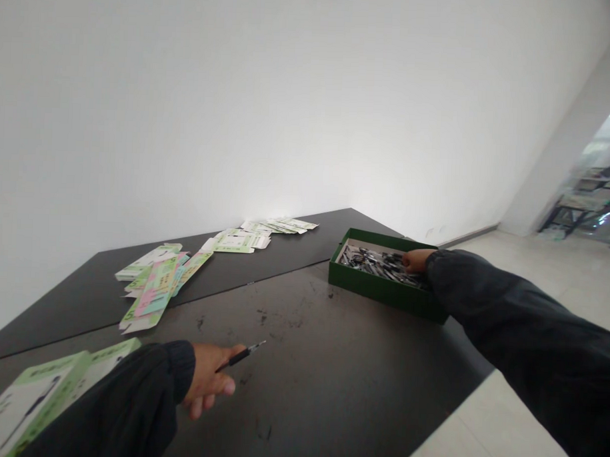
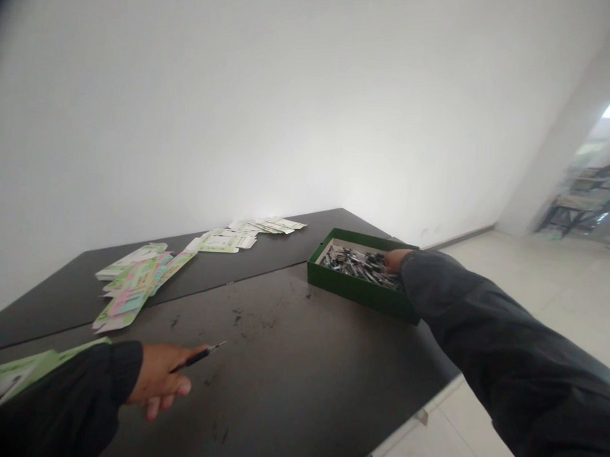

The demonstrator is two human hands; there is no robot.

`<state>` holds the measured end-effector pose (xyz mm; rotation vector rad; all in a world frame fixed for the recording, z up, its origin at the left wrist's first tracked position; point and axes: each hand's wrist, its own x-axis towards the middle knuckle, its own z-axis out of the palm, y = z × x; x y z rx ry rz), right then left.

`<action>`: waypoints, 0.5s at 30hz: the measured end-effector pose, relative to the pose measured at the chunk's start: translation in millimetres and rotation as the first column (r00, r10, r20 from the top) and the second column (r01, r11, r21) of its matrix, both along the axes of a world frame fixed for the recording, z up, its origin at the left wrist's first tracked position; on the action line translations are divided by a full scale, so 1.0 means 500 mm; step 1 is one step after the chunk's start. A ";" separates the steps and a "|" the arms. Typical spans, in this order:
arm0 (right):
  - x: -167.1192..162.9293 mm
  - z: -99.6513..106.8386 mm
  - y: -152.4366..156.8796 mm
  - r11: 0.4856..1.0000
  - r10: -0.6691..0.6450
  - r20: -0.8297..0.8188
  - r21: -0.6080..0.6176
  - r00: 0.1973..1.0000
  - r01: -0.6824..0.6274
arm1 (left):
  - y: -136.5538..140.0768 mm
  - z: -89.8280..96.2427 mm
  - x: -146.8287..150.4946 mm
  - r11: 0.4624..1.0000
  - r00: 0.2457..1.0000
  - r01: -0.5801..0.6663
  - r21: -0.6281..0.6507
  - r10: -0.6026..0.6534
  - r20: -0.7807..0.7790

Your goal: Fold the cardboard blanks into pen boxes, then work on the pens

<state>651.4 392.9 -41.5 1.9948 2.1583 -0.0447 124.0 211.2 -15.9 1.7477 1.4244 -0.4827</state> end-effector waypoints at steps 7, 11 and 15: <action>0.004 -0.004 0.000 0.999 0.037 0.004 -0.020 0.999 -0.037 | 0.000 -0.005 0.000 0.999 1.000 -0.028 -0.015 0.028 -0.006; 0.015 0.017 0.008 0.997 0.022 0.011 0.069 1.000 -0.023 | 0.002 -0.011 -0.006 0.999 0.998 -0.044 -0.029 0.045 0.039; 0.022 0.031 0.010 0.992 0.018 0.011 0.128 1.000 -0.020 | -0.001 -0.008 -0.006 0.998 0.997 -0.061 -0.028 0.062 0.046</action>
